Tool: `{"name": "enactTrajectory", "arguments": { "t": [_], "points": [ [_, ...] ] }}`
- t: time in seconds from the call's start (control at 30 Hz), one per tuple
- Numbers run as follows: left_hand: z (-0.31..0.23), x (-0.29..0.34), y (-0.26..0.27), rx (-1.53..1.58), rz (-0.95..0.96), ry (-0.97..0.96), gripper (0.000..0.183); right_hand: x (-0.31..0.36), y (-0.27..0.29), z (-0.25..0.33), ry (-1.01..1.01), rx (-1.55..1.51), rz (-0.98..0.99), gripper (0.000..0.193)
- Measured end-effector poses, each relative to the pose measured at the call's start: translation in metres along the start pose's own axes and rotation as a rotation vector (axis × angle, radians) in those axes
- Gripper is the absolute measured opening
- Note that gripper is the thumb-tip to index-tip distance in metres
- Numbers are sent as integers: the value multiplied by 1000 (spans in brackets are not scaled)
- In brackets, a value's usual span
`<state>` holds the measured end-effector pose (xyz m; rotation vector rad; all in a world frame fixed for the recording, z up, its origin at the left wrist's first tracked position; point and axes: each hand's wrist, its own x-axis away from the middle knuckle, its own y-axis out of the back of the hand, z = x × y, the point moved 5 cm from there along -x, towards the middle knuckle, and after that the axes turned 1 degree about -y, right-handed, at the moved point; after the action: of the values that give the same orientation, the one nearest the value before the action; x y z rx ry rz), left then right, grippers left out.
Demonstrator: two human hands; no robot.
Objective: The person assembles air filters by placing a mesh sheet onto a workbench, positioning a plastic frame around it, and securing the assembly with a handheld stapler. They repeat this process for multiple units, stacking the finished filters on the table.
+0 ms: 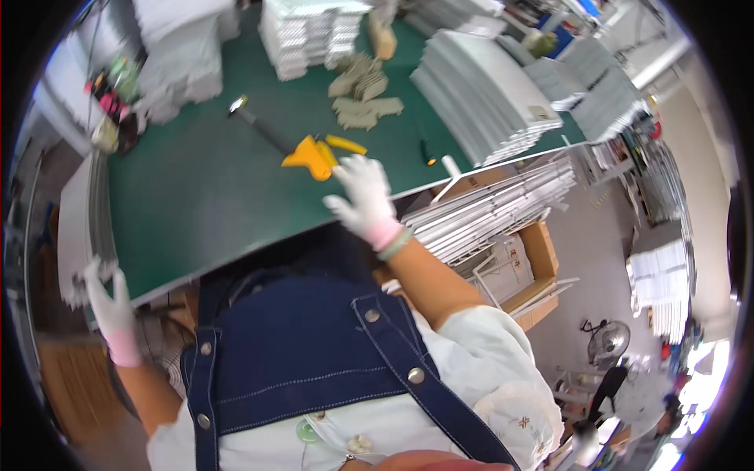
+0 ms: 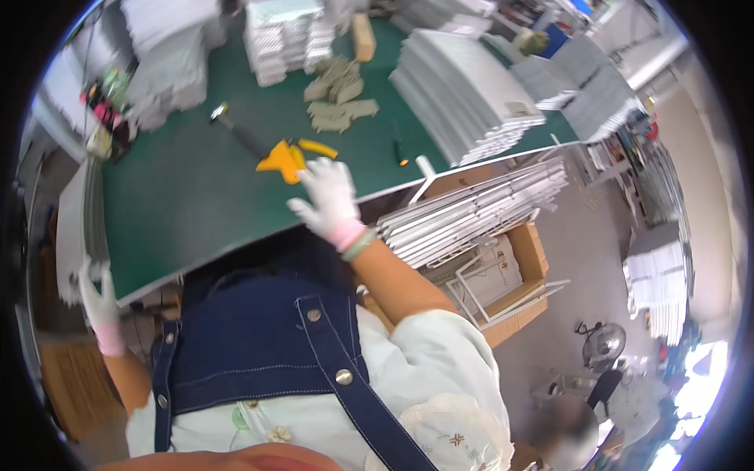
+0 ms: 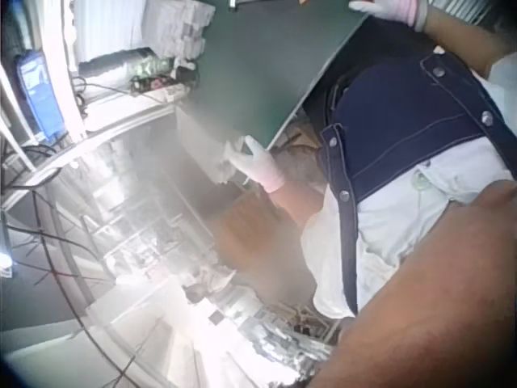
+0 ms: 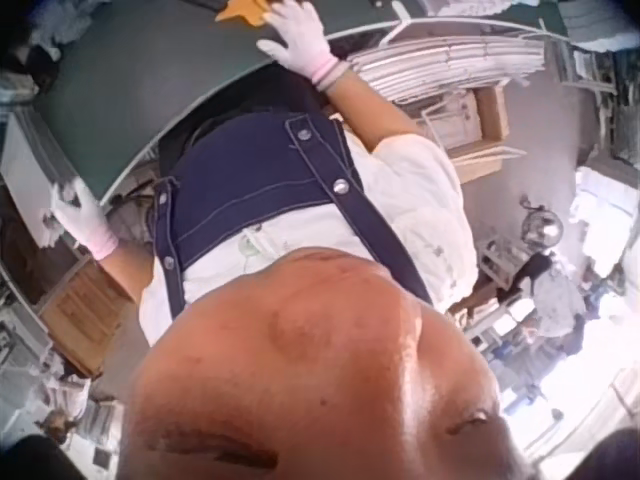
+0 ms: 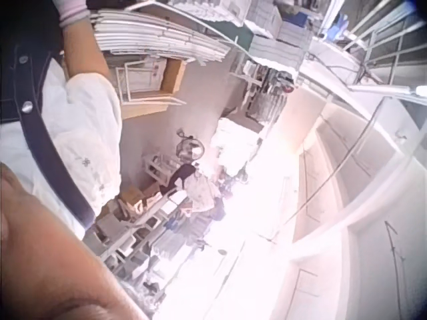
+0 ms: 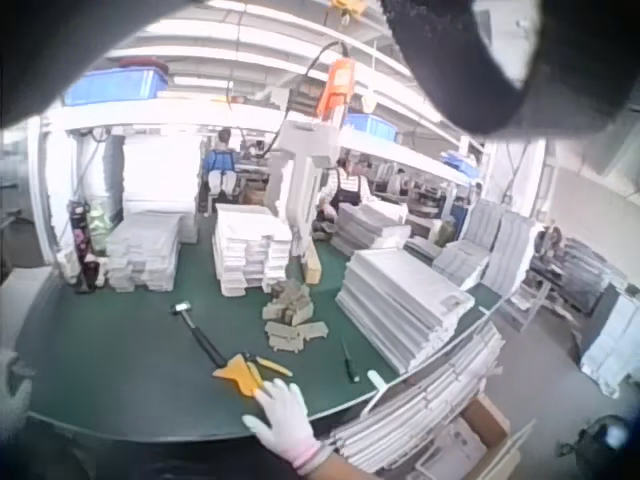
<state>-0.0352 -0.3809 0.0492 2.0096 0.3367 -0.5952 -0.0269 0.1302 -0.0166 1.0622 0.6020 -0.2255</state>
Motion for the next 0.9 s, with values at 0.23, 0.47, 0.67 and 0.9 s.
{"name": "enactTrajectory", "arguments": {
  "t": [0.23, 0.47, 0.67, 0.9],
  "points": [
    [71, -6, 105, -134, -29, 223, 54, 8, -85, 58, 20, 333, 215, 65],
    [169, -28, 139, -488, -43, 501, 56, 20, -102, 45, 76, 394, 252, 66],
    [268, -76, 100, -543, 240, 699, 60, 17, -100, 47, 59, 355, 289, 69],
    [319, -108, 65, -284, 481, 614, 74, -9, -86, 39, -3, 97, 29, 41]
  ]
}}
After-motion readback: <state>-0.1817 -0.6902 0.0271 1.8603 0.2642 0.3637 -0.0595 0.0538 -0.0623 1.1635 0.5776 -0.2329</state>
